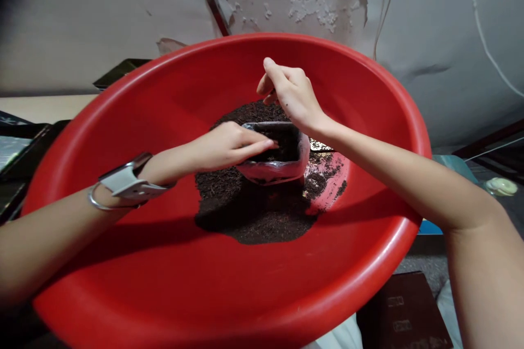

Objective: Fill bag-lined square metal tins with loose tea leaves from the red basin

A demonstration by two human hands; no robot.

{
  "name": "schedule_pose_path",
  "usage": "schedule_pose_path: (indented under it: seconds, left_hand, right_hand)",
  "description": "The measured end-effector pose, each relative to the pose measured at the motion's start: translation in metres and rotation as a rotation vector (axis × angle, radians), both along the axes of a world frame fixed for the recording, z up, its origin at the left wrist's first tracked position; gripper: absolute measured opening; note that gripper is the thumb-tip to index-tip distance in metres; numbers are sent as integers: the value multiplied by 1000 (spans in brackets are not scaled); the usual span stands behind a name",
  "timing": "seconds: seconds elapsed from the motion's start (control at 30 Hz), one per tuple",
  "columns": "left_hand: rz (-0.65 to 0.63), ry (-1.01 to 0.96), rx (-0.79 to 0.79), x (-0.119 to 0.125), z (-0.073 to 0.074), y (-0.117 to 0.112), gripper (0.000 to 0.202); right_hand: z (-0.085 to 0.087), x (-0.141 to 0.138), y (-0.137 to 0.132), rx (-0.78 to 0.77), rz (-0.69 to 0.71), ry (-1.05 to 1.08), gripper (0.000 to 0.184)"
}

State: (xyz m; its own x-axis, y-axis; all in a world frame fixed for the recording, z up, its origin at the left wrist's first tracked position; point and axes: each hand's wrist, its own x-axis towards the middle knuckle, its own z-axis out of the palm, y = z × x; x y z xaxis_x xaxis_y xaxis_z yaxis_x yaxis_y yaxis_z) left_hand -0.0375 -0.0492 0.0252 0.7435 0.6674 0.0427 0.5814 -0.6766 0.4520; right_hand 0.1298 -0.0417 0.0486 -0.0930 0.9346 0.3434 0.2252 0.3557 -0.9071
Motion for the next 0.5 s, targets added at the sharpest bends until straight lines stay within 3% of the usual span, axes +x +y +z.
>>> schedule_pose_path:
  seconds: [0.13,0.3,0.4,0.5]
  left_hand:
    - [-115,117,-18,1,-6,-1,41]
    - [-261,19,95,0,-10,4,38]
    - [-406,70,38,0,-11,9,44]
    - [-465,114,-10,2,-12,16,44]
  right_hand:
    - [1,0,0,10,17,-18,56]
    - [5,2,-1,13,8,-14,58]
    - [6,2,-1,6,11,-9,60]
    - [4,2,0,-4,21,-30,59]
